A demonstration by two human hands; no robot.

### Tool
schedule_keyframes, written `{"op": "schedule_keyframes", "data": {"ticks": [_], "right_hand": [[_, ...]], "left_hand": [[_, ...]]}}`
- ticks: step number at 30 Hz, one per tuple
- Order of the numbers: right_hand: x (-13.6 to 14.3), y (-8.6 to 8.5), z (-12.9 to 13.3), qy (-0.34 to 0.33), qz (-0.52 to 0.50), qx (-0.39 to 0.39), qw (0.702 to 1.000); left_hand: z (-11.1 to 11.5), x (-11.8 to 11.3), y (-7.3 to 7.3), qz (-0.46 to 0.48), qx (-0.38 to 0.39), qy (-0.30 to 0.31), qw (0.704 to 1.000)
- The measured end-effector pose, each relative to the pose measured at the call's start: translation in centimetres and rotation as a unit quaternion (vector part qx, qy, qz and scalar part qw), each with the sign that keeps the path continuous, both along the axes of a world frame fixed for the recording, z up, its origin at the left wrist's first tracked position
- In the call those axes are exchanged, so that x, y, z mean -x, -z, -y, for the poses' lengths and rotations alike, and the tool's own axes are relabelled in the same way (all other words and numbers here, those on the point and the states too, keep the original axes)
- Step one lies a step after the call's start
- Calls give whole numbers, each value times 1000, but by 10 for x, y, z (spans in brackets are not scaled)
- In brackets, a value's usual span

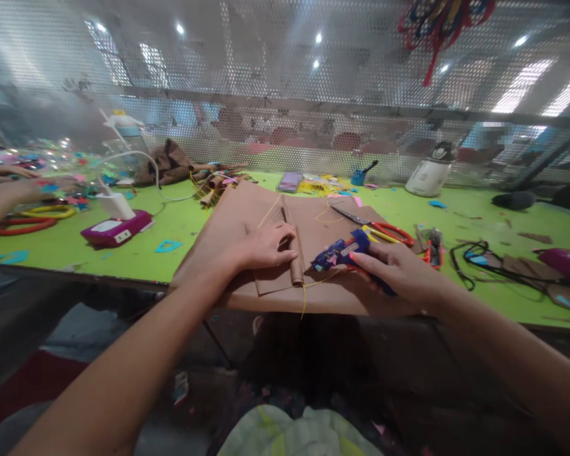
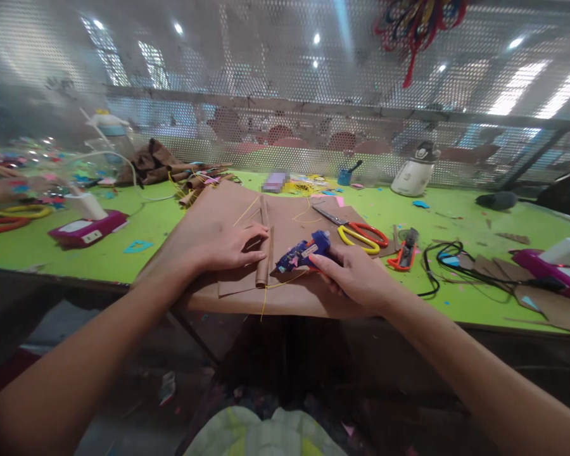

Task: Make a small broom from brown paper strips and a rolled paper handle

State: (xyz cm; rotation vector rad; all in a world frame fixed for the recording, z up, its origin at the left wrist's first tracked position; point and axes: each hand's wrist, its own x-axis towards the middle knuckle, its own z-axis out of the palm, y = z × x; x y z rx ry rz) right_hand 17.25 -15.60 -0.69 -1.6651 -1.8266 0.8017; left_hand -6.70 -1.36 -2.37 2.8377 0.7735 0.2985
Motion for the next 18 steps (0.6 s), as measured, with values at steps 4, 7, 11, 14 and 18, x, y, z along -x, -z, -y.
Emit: {"op": "schedule_keyframes", "data": {"ticks": [4, 7, 11, 14, 18], "right_hand": [[-3, 4, 3, 6, -4, -5, 1000], [-6, 5, 8, 8, 0, -3, 1000], [-5, 4, 12, 5, 6, 0, 1000], [-1, 4, 7, 20, -20, 9, 1000], [6, 7, -11, 43, -86, 7, 995]], "left_hand": [[1, 0, -1, -4, -4, -5, 1000], [1, 0, -1, -7, -3, -11, 1000], [-1, 0, 1, -2, -12, -10, 1000], [-3, 0, 3, 8, -9, -6, 1000], [-1, 1, 3, 35, 8, -5, 999]]}}
